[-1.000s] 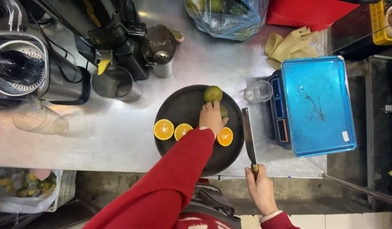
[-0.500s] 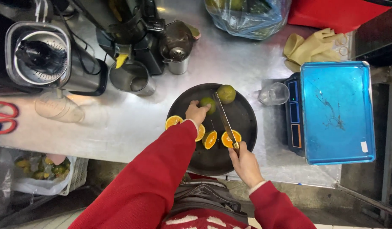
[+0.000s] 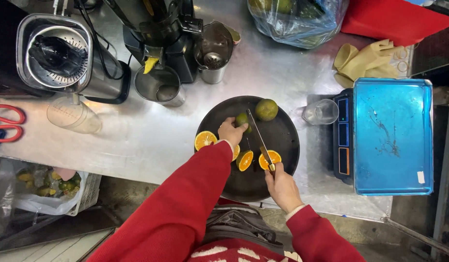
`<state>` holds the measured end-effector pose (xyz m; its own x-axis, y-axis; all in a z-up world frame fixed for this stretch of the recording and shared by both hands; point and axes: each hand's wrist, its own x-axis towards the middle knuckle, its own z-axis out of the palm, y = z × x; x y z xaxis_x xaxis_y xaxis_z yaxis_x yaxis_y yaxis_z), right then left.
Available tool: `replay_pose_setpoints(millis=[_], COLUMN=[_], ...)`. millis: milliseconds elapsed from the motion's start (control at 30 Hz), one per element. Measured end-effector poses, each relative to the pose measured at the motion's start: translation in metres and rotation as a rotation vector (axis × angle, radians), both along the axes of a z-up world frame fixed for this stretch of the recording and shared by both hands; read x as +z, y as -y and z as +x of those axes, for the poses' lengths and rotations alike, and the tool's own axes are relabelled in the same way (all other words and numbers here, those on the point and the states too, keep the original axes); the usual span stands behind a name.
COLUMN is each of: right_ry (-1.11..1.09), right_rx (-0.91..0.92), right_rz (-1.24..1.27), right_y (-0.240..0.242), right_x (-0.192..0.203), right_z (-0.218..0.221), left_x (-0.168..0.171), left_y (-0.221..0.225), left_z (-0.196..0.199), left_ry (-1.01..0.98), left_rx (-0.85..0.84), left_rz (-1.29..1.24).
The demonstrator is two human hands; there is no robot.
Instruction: Preparing fresh citrus juice by cutting fruits, using a manual press, and pouring the juice into a cup.
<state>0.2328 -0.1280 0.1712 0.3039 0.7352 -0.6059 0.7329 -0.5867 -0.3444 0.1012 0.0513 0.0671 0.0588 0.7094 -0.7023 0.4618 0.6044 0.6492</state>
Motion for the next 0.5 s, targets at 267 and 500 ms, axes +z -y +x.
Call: replay_pose_setpoints(millis=[267,500], right_ry=[-0.002,0.058], right_rx=[0.040,0.045], right_rz=[-0.060,-0.166], right_y=[-0.063,-0.037], right_x=[-0.039,-0.038], right_z=[-0.003,-0.005], left_x=[-0.009,-0.001], left_y=[0.009,0.020], left_z=[0.005,0.004], left_ry=[0.001,-0.011], left_rx=[0.029,0.007], left_rz=[0.015,0.030])
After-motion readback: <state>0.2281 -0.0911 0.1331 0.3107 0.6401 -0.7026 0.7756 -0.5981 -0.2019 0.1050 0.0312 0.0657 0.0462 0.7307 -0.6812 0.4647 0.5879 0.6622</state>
